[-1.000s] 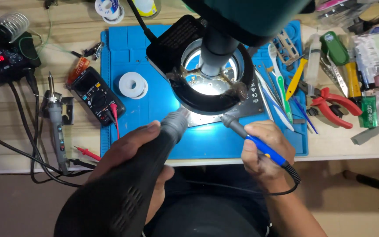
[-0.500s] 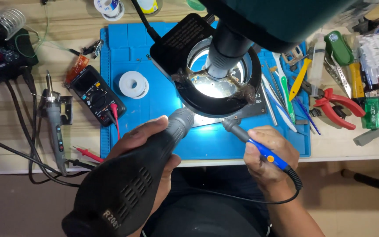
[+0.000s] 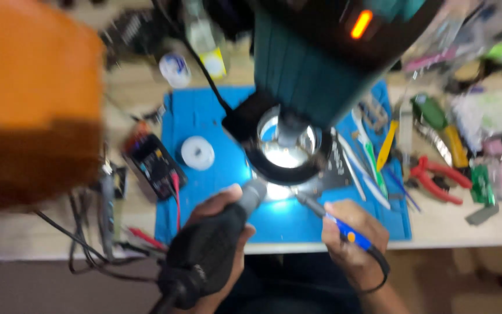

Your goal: Soldering electronic components onto a circuit board using a soldering iron, heat gun, and flux.

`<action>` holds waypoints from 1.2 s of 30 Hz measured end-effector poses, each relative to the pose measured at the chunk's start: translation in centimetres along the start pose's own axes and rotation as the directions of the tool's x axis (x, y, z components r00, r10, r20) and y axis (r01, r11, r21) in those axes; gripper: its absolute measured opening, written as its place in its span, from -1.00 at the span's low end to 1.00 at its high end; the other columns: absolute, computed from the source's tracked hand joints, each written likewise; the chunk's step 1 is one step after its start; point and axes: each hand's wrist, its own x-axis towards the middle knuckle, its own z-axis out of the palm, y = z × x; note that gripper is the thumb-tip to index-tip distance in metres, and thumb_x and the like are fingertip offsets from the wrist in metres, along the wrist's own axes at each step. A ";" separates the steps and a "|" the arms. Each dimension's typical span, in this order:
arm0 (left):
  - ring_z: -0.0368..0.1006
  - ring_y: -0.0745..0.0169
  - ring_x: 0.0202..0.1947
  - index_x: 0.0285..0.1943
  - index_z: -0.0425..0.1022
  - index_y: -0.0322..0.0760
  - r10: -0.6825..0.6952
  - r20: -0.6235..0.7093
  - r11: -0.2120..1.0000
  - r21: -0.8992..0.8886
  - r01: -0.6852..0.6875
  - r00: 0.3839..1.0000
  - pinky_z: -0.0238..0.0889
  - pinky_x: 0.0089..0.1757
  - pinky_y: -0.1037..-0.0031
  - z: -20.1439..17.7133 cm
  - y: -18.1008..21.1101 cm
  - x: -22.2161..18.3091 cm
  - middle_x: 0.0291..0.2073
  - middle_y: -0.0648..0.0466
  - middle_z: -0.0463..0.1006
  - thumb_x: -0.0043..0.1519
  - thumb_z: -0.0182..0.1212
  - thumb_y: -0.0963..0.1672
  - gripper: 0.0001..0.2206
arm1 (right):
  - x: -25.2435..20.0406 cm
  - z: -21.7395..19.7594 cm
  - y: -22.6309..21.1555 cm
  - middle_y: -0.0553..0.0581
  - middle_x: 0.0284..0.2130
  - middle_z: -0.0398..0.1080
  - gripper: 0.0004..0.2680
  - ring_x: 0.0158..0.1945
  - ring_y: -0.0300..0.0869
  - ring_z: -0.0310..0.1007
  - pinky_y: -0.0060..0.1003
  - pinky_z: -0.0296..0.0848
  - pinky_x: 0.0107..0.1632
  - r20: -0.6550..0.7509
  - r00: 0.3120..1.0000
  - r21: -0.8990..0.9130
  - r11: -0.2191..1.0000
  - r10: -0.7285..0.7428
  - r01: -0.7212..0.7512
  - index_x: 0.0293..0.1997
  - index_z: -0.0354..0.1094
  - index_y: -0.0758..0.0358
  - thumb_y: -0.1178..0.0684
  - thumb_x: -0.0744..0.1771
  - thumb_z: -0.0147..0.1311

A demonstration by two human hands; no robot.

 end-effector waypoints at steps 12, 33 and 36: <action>0.54 0.05 0.34 0.36 0.54 -0.28 0.088 -0.132 0.920 -0.369 -0.132 0.987 0.35 0.40 0.30 3.2 -3.0 -0.8 0.26 0.00 0.62 0.30 0.47 -0.12 -0.56 | 1.8 0.4 -1.4 0.18 -0.28 0.63 -0.90 -0.22 -0.04 0.71 -0.32 0.71 -0.05 -0.052 0.998 0.183 0.983 -0.019 0.029 -0.10 0.55 0.26 0.17 0.34 0.23; 0.53 0.00 0.35 0.37 0.49 -0.24 0.148 -0.120 0.913 -0.364 -0.182 0.982 0.37 0.41 0.20 3.5 -3.9 -0.9 0.29 0.00 0.58 0.34 0.43 -0.12 -0.58 | 2.1 0.6 -1.5 0.14 -0.30 0.62 -0.91 -0.26 -0.06 0.71 -0.30 0.74 -0.11 -0.065 0.995 0.238 0.967 -0.073 0.087 -0.11 0.54 0.25 0.13 0.35 0.25; 0.51 0.00 0.38 0.39 0.48 -0.24 0.143 -0.129 0.890 -0.416 -0.185 0.981 0.35 0.43 0.17 3.7 -4.1 -1.0 0.31 -0.01 0.57 0.32 0.45 -0.16 -0.56 | 1.9 0.4 -1.3 0.15 -0.27 0.64 -0.90 -0.23 -0.05 0.72 -0.28 0.74 -0.08 -0.045 0.997 0.223 0.972 -0.068 0.076 -0.10 0.54 0.25 0.13 0.34 0.25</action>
